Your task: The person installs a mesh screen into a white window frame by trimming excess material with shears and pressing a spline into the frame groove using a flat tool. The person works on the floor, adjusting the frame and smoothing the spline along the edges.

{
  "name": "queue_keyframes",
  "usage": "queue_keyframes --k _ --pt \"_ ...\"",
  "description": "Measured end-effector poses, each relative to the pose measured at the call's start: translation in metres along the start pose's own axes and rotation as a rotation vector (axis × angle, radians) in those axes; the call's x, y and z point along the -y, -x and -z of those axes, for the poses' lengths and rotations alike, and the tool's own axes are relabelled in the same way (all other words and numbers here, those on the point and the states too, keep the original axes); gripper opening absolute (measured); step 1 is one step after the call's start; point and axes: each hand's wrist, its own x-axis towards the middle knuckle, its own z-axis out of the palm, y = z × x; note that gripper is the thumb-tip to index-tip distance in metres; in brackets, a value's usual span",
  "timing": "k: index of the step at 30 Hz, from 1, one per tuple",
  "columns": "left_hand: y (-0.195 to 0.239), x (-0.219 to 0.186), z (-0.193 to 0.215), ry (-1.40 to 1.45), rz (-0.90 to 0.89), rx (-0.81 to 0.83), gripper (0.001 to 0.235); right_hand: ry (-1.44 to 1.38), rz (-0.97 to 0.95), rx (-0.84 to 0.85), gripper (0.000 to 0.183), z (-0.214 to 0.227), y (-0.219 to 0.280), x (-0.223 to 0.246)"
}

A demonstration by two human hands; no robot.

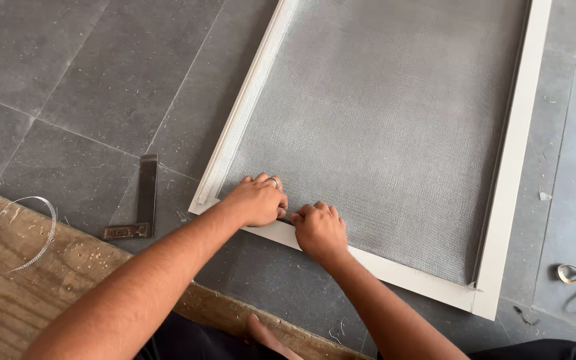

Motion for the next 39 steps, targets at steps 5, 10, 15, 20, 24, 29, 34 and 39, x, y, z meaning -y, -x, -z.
queue_keyframes --k 5,10,15,20,24,29,34,39 --pt "0.03 0.031 -0.004 -0.192 -0.15 -0.145 0.038 0.014 0.218 0.001 0.037 -0.006 0.009 0.01" --pt "0.039 0.055 -0.017 -0.148 -0.185 -0.246 0.027 -0.004 0.367 -0.159 0.026 -0.029 0.006 0.025" --pt "0.032 0.057 -0.023 -0.118 -0.189 -0.34 0.015 0.01 0.268 -0.122 0.023 -0.033 -0.005 0.031" --pt "0.014 0.054 -0.006 0.045 -0.033 -0.149 0.018 -0.014 0.109 -0.089 0.025 -0.026 -0.015 0.039" --pt "0.027 0.064 -0.001 -0.248 -0.164 -0.136 0.034 0.095 0.225 -0.034 0.03 -0.023 -0.011 0.04" --pt "0.057 0.099 -0.008 -0.417 -0.252 -0.351 0.04 0.034 0.415 -0.143 0.037 -0.041 -0.004 0.049" --pt "0.054 0.104 -0.018 -0.385 -0.275 -0.366 0.018 0.016 0.412 -0.189 0.026 -0.056 -0.009 0.059" --pt "0.042 0.098 -0.011 -0.111 -0.081 -0.256 0.016 -0.039 0.228 -0.167 0.024 -0.059 -0.023 0.07"
